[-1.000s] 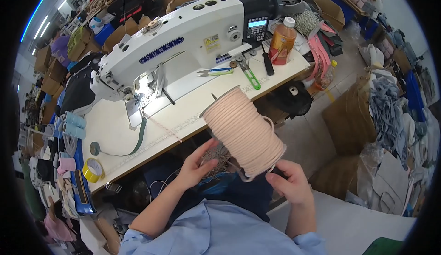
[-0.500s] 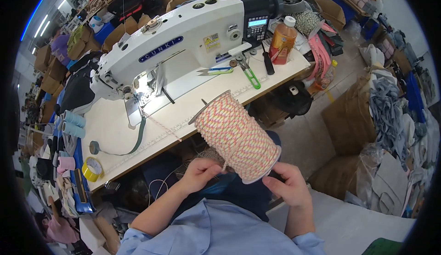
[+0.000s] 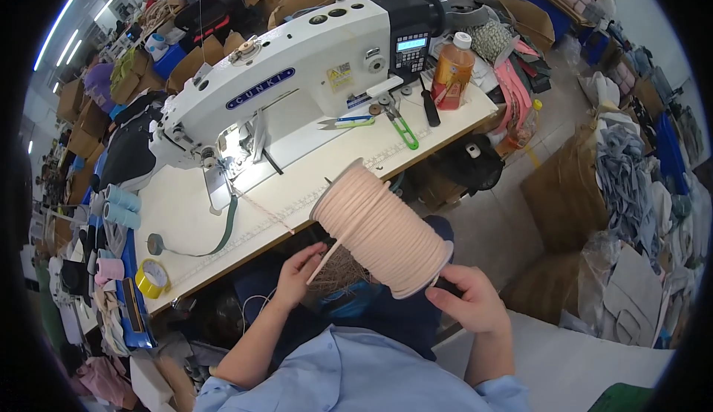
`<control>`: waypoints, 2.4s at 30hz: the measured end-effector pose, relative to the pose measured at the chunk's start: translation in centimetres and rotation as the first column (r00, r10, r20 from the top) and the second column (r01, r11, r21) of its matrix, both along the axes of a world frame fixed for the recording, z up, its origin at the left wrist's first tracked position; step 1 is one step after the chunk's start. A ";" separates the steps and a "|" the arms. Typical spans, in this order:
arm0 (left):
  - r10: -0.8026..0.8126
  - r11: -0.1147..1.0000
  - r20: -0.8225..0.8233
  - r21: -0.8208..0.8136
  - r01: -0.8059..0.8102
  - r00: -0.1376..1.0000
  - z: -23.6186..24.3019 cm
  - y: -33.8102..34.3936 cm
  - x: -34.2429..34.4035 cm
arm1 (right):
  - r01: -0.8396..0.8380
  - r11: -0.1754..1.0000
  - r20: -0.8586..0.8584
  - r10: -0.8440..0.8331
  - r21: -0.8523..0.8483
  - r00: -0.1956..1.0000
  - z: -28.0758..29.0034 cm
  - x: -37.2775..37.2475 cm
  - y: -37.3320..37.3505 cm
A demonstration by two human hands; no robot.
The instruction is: The recorder measures cord from a spool and then uses an industrial sewing machine to stitch a piece of leather material.
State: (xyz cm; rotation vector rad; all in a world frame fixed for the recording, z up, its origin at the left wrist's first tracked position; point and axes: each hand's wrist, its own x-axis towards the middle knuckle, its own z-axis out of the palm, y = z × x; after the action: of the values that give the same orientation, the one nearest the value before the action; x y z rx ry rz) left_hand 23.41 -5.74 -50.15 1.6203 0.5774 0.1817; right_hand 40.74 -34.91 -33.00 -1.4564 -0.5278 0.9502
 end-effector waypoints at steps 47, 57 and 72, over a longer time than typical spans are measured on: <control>-0.007 0.906 0.457 -0.374 0.200 0.890 12.6 -2.0 4.8 | -0.035 0.997 -0.047 0.039 0.075 0.998 -0.2 -0.8 -0.5; -0.098 0.727 0.336 -0.618 0.298 0.937 10.8 -2.1 4.4 | -0.093 0.990 -0.032 0.097 0.106 0.995 0.3 -0.7 0.4; 0.099 0.995 0.591 -0.039 -0.094 0.801 12.6 -2.3 5.9 | -0.107 0.991 -0.066 0.112 0.075 0.992 0.3 0.1 0.4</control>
State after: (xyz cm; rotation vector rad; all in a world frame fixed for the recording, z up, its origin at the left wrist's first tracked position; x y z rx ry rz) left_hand 29.30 -8.03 -37.59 1.4208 0.1683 0.7371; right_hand 40.82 -34.52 -32.66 -1.3365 -0.5888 1.0552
